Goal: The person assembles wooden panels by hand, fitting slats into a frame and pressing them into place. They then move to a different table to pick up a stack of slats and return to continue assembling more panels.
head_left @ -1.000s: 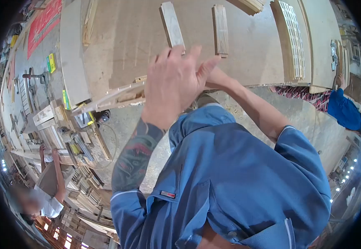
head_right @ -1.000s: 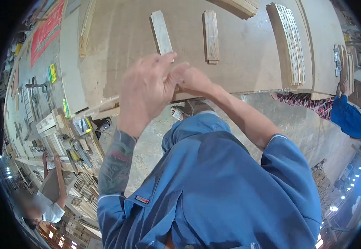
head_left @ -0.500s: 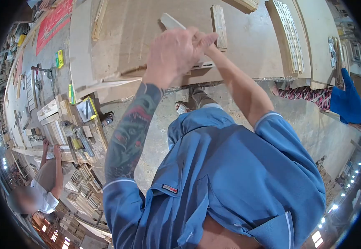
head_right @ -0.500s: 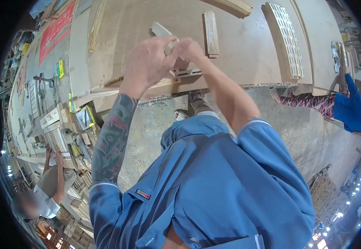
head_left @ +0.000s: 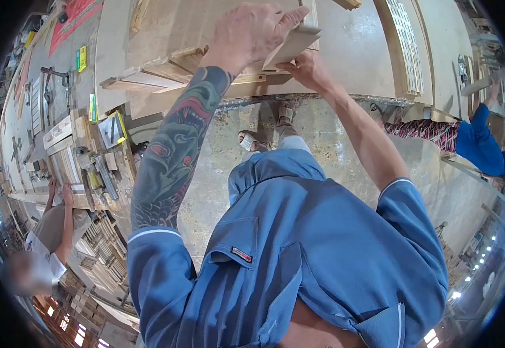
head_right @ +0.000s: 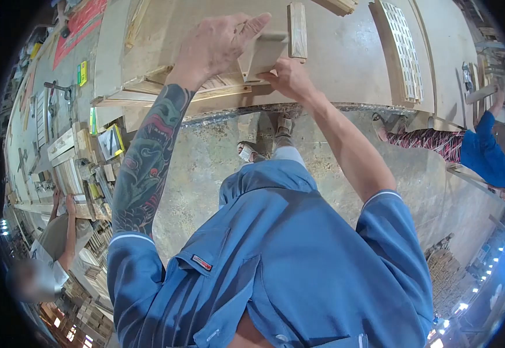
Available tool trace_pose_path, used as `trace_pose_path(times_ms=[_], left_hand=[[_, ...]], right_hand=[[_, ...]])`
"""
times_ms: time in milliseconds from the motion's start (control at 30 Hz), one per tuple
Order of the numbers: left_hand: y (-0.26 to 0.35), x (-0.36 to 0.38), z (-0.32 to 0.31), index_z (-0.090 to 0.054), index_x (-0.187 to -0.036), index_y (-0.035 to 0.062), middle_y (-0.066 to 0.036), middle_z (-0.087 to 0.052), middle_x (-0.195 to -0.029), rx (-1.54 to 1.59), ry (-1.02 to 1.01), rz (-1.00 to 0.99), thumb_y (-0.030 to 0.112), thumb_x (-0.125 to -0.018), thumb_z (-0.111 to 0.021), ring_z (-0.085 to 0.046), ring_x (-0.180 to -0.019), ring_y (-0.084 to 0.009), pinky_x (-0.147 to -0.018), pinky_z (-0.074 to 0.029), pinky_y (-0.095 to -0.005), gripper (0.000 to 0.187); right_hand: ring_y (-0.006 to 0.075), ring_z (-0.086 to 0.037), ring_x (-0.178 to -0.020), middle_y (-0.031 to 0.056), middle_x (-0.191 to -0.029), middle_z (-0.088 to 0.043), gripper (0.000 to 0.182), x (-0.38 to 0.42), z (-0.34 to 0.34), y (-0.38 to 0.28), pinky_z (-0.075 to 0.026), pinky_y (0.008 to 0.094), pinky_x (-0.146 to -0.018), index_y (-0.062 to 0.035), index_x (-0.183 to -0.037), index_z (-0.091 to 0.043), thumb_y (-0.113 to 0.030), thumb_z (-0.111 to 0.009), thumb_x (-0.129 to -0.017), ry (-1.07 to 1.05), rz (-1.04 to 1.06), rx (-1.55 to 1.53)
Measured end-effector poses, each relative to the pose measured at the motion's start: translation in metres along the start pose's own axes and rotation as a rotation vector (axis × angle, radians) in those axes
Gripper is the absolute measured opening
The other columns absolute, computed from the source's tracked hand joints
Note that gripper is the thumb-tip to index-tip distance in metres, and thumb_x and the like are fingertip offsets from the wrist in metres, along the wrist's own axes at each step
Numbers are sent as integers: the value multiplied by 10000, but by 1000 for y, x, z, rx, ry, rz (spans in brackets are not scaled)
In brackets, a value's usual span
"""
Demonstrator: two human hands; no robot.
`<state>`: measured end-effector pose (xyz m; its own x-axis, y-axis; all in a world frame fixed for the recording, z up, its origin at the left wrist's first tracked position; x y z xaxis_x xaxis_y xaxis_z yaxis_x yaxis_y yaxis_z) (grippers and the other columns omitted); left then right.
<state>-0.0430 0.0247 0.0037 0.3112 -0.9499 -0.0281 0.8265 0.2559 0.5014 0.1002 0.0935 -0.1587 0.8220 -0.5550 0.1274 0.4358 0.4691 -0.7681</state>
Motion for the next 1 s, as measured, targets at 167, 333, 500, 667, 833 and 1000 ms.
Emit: trace_pose_path(times_ms=[167, 333, 500, 667, 833, 1000], left_hand=[[-2, -3, -1, -732, -1130, 159, -132, -707, -823, 34, -55, 0, 766, -917, -359, -693, -873, -333, -780, -529, -463, 744], [-1, -13, -16, -725, -1134, 163, -137, -708, -940, -78, -14, -79, 740, -922, -386, -676, -922, -347, -771, -529, -471, 702], [43, -25, -24, -726, -1126, 139, -165, -713, -1027, 42, -6, -39, 695, -930, -425, -668, -962, -377, -798, -531, -478, 662], [41, -22, -30, -742, -1067, 98, -217, -703, -978, -117, -39, 123, 703, -924, -431, -664, -957, -387, -806, -528, -468, 695], [43, -21, -28, -746, -1063, 95, -189, -717, -976, -98, -85, 150, 735, -909, -425, -672, -965, -371, -809, -530, -457, 732], [38, -19, -33, -751, -1060, 109, -165, -726, -950, -61, -32, 118, 743, -906, -419, -680, -945, -362, -801, -534, -456, 732]], right_hand=[[271, -646, -730, 52, -825, -705, 188, -2, -2, -2, -411, 394, -796, -169, -994, -718, -293, -722, -853, 139, 351, 288], [287, -657, -710, 49, -799, -704, 158, 0, -6, -16, -426, 414, -774, -170, -993, -703, -246, -705, -855, 61, 372, 314], [310, -695, -803, 85, -834, -713, 241, -15, -16, 31, -524, 440, -762, -152, -1056, -677, -217, -705, -825, -180, 187, -3], [334, -696, -884, 189, -896, -701, 322, -69, 24, 108, -539, 437, -800, -61, -1044, -661, -290, -700, -821, 504, -183, 565], [369, -678, -957, 202, -1028, -697, 438, -72, 28, 113, -534, 459, -812, 7, -1070, -622, -368, -686, -853, 623, -304, 495], [224, -681, -944, 133, -1048, -713, 335, -24, 60, 54, -531, 350, -842, 24, -1096, -622, -265, -662, -932, 267, -237, -674]])
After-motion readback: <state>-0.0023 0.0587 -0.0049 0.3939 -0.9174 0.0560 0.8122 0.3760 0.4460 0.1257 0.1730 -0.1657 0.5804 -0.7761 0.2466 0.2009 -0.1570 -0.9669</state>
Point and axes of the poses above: each hand's wrist, its own x-axis away from the middle knuckle, its own z-axis out of the back of the hand, y = z × x, the point moved 6 cm from there along -x, towards the middle knuckle
